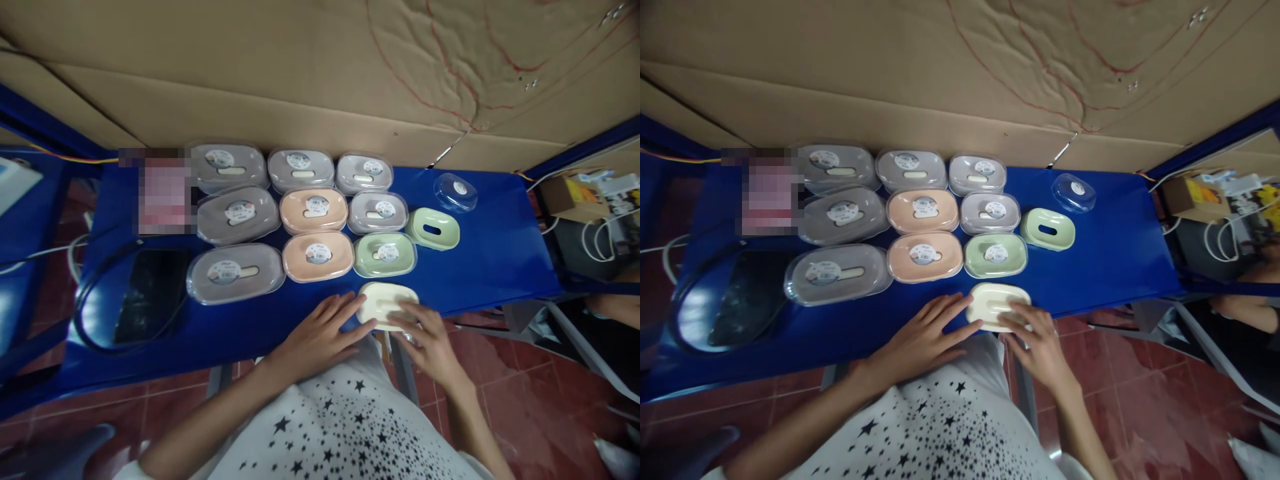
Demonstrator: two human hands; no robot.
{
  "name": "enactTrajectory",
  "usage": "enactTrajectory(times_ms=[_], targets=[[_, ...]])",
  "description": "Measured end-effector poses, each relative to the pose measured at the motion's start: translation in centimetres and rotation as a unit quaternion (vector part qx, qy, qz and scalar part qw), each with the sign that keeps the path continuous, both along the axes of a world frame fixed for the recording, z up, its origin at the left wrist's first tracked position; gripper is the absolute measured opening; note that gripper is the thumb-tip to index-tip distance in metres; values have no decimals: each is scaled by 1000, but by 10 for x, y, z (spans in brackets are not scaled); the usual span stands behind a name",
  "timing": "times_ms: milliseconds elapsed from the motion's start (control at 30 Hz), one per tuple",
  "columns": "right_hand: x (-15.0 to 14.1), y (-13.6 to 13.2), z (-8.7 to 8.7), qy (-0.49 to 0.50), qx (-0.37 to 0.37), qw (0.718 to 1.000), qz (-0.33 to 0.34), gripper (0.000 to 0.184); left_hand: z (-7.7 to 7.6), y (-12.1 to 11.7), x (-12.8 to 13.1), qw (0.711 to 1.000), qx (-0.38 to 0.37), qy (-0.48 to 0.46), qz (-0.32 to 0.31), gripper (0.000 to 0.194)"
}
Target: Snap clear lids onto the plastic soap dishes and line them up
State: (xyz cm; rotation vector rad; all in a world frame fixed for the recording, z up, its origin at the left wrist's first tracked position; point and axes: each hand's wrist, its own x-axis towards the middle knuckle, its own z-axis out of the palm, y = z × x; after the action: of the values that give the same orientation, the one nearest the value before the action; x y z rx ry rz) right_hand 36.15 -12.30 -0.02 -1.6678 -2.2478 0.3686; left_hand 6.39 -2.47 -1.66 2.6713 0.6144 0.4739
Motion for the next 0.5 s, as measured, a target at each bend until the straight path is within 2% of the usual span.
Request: enactTrajectory(times_ms=[67, 133, 200, 267, 367, 433, 500], targets=[[-14, 18, 0, 26, 5, 998, 53, 42, -1, -3, -5, 1000, 11, 11, 17, 50], [-6, 46, -1, 30, 60, 997, 29, 49, -2, -7, -18, 998, 19, 8, 62, 33], [22, 83, -3, -4, 127, 989, -72, 53, -2, -12, -38, 993, 20, -3, 118, 23], [61, 122, -5, -53, 127, 979, -153, 62, -1, -18, -60, 985, 21, -19, 170, 22], [111, 166, -7, -93, 58, 981, -160, 68, 0, -26, -84, 976, 18, -37, 216, 27], [127, 174, -6, -86, 55, 984, -146, 58, -1, -30, -88, 972, 16, -47, 228, 29], [126, 163, -2, -62, 94, 982, -152, 47, -4, -31, -83, 971, 11, -59, 233, 32]])
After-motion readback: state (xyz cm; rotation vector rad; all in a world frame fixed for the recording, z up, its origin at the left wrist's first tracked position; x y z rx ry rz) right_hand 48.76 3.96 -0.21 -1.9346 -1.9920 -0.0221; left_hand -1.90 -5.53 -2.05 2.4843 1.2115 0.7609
